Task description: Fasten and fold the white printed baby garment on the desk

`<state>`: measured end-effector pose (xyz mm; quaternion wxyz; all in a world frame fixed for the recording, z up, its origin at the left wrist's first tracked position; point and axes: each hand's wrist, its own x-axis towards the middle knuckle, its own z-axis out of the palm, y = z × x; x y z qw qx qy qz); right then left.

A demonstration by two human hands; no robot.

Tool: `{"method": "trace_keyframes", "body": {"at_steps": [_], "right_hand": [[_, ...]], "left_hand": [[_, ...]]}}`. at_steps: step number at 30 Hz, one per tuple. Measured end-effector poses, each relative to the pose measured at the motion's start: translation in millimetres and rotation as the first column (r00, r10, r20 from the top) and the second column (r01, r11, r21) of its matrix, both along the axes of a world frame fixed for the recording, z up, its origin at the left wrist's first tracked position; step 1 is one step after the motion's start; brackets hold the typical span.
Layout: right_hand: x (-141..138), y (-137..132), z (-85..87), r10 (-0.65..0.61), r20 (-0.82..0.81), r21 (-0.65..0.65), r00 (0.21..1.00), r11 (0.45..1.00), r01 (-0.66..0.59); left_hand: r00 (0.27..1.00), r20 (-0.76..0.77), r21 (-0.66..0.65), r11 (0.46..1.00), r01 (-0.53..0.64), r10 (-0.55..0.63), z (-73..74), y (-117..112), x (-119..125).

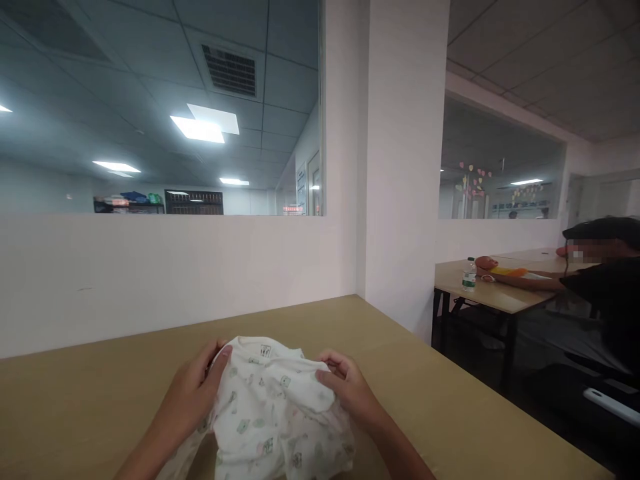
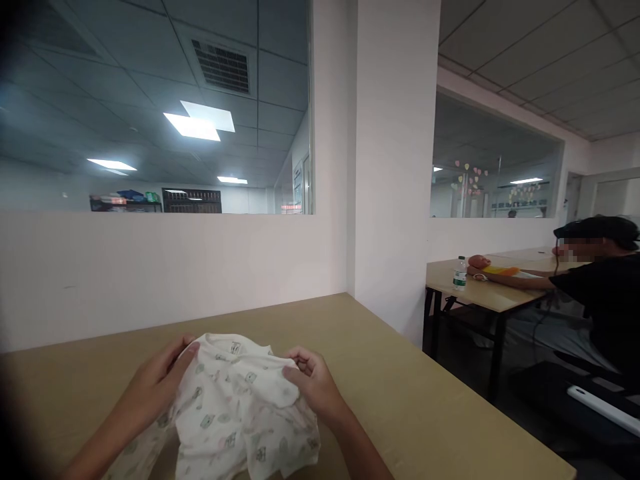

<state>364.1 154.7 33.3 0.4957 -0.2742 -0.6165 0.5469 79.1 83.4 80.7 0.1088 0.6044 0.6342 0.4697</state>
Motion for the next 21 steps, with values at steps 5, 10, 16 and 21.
{"method": "trace_keyframes", "body": {"at_steps": [5, 10, 16, 21], "right_hand": [[-6, -7, 2.4, 0.060, -0.024, 0.123, 0.998, 0.991, -0.057], [-11, -4, -15.9, 0.051, 0.252, 0.287, 0.966, 0.950, -0.125], [-15, -3, -46.8, 0.132, 0.550, 0.238, 0.824, 0.922, -0.306], [-29, -32, -49.0, -0.005, 0.518, 0.265, 0.855, 0.952, -0.155]], "left_hand": [[0.986, 0.070, 0.126, 0.980, -0.156, 0.148, 7.0, -9, 14], [0.974, 0.070, 0.178, 0.958, -0.227, 0.217, 5.9, -8, 13], [0.979, 0.042, 0.169, 0.964, -0.203, 0.199, -1.2, -2, 2], [0.981, 0.012, 0.157, 0.969, -0.192, 0.192, -4.1, -1, 3]]}}
